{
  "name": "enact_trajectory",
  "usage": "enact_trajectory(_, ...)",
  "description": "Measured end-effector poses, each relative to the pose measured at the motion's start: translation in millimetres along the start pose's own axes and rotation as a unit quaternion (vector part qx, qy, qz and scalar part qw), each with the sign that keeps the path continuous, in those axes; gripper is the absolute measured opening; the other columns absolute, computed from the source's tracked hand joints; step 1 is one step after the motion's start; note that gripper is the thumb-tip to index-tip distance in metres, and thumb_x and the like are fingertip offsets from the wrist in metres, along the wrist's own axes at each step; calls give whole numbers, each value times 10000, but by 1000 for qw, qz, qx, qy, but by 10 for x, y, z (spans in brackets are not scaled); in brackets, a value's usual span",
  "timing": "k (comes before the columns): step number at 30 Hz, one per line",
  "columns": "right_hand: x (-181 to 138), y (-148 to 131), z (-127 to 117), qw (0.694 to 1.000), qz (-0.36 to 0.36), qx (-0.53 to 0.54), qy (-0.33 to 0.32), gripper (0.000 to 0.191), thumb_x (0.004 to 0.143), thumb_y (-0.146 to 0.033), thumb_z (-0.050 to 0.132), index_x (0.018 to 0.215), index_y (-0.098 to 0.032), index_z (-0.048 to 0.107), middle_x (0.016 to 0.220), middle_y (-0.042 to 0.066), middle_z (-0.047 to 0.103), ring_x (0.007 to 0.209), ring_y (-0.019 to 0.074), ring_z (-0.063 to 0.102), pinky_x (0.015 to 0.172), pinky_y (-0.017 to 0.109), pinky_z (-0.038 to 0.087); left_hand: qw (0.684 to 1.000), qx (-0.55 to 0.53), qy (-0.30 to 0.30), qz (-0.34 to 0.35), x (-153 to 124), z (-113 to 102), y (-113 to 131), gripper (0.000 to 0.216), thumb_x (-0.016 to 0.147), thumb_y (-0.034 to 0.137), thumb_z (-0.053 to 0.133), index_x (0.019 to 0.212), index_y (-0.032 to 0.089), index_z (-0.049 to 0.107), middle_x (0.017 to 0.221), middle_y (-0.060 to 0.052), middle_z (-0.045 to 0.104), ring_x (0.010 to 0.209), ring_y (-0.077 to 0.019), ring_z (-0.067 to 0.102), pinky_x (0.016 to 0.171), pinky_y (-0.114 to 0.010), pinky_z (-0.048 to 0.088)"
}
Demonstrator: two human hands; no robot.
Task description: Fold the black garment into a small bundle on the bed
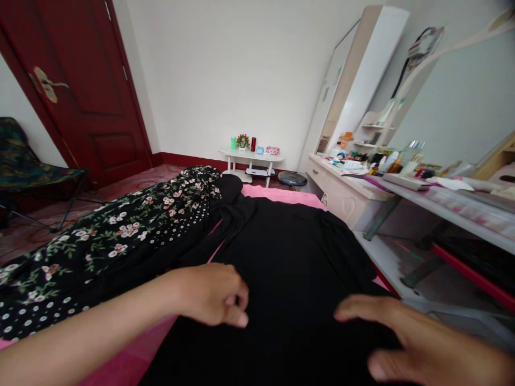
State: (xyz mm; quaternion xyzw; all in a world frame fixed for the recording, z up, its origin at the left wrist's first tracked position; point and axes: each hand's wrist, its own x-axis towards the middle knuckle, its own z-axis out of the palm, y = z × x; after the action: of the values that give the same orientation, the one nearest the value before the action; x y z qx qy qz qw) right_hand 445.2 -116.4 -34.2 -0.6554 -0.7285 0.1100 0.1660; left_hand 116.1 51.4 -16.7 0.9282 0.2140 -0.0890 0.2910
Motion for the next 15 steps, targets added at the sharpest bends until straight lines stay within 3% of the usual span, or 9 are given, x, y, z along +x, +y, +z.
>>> enact_trajectory(1, 284, -120, -26, 996, -36, 43, -63, 384, 700, -465, 662, 1061, -334, 666, 1064, 43, 661, 978, 215, 618, 861, 324, 500, 999, 1, 47, 16, 270, -31, -13, 240, 828, 349, 538, 982, 247, 690, 810, -21, 707, 713, -169, 633, 615, -250, 440)
enact_trajectory(2, 594, -231, -25, 993, -56, 80, -69, 357, 750, -405, 634, 1096, -317, 647, 1099, 43, 647, 1004, 205, 607, 896, 333, 480, 994, 0, 112, 17, 558, -48, -46, 252, 849, 285, 489, 1004, 232, 681, 890, -38, 707, 799, -175, 640, 692, -258, 461)
enact_trajectory(4, 1221, -368, 78, 986, -76, 145, -35, 344, 785, -310, 599, 1124, -257, 622, 1113, 59, 635, 983, 190, 610, 872, 325, 484, 967, -11, 254, -15, 1116, -42, -177, 352, 857, 164, 409, 1135, 213, 620, 1101, -70, 661, 1003, -176, 606, 859, -263, 452)
enact_trajectory(6, 1746, -322, 293, 981, -62, 183, 33, 319, 786, -267, 575, 1098, -213, 616, 1112, 69, 630, 958, 183, 620, 817, 313, 499, 929, -17, 353, -107, 1551, 11, -376, 454, 840, 100, 393, 1267, 191, 519, 1242, -89, 583, 1124, -166, 550, 961, -253, 414)
enact_trajectory(8, 2090, -57, 550, 977, -31, 190, 91, 372, 796, -281, 563, 1159, -202, 578, 1170, 79, 606, 1008, 193, 610, 834, 331, 498, 906, -20, 390, -165, 1807, 91, -596, 492, 854, 112, 381, 1343, 128, 427, 1355, -133, 481, 1241, -194, 462, 1049, -293, 357)
enact_trajectory(10, 2245, 381, 765, 981, -3, 159, 115, 488, 835, -351, 534, 1299, -215, 473, 1308, 89, 527, 1157, 210, 539, 943, 373, 454, 896, -6, 398, -196, 1909, 174, -787, 497, 880, 179, 380, 1370, 90, 385, 1423, -146, 403, 1330, -228, 356, 1121, -350, 271)
enact_trajectory(13, 2278, 1081, 891, 988, 117, -8, 96, 561, 907, -429, 412, 1401, -168, 368, 1455, 114, 364, 1360, 242, 308, 1109, 425, 273, 894, 33, 388, -221, 1929, 263, -951, 520, 903, 309, 374, 1386, 117, 379, 1469, -100, 357, 1382, -233, 263, 1158, -377, 200)
enact_trajectory(15, 2321, 1368, 833, 967, 215, -129, 54, 585, 936, -434, 337, 1415, -99, 346, 1492, 151, 276, 1384, 269, 246, 1121, 428, 241, 894, 54, 380, -232, 1937, 289, -982, 546, 901, 376, 365, 1392, 137, 382, 1490, -84, 323, 1390, -243, 240, 1151, -389, 213)
